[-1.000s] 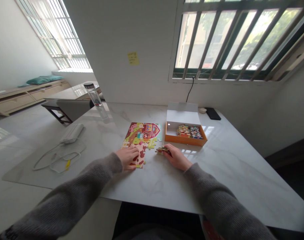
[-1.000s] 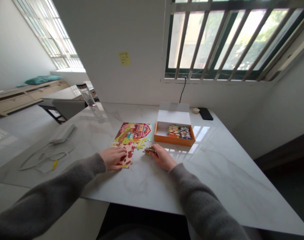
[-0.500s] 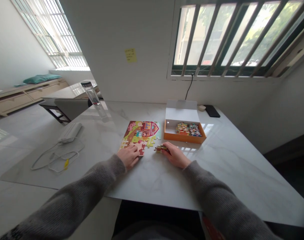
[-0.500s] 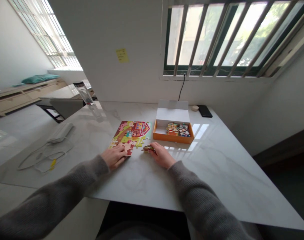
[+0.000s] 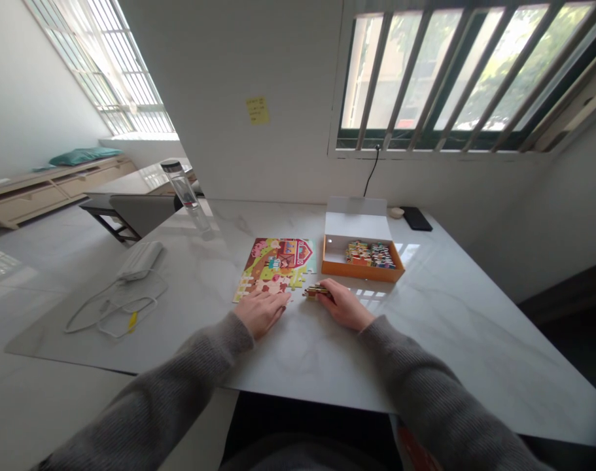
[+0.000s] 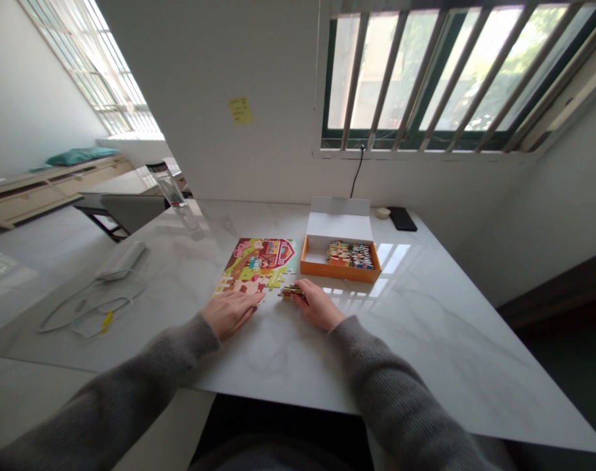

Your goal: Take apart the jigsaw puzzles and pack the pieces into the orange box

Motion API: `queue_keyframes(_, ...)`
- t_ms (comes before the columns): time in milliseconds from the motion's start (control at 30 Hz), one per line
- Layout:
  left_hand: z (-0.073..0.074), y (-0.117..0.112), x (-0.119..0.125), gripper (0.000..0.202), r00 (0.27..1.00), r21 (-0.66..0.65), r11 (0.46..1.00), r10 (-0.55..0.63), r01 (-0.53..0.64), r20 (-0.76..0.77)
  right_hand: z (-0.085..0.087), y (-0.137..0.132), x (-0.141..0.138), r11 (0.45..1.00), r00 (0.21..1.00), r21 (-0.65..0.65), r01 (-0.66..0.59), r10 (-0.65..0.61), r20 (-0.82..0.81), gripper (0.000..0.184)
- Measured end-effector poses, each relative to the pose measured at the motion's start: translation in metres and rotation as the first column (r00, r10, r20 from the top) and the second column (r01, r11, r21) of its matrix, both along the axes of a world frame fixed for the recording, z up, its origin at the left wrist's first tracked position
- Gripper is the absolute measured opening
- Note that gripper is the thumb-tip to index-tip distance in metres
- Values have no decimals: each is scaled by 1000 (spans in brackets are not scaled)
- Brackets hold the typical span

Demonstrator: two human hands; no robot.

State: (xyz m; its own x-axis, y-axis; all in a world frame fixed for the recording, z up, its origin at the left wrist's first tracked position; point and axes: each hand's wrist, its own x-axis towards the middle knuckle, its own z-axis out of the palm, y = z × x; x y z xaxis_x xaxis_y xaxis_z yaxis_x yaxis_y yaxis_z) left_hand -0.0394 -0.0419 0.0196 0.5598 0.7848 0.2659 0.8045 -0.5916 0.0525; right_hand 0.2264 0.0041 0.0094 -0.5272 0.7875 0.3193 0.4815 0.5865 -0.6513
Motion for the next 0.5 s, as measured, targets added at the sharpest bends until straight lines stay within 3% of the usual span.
queue_keyframes(133,4,12,32,40,997,78,994,67,-71,47,-1,0,-2,999,998,-44,27,-29,-52,13)
queue_keyframes(267,-1,23,59,43,996,84,993,82,-83,18,-2,1,-3,995,995,-90,52,-59,-82,16)
queue_keyframes(500,-15,28,58,48,992,28,998,43,-47,122,-5,5,-2,989,992,-139,57,-71,-101,18)
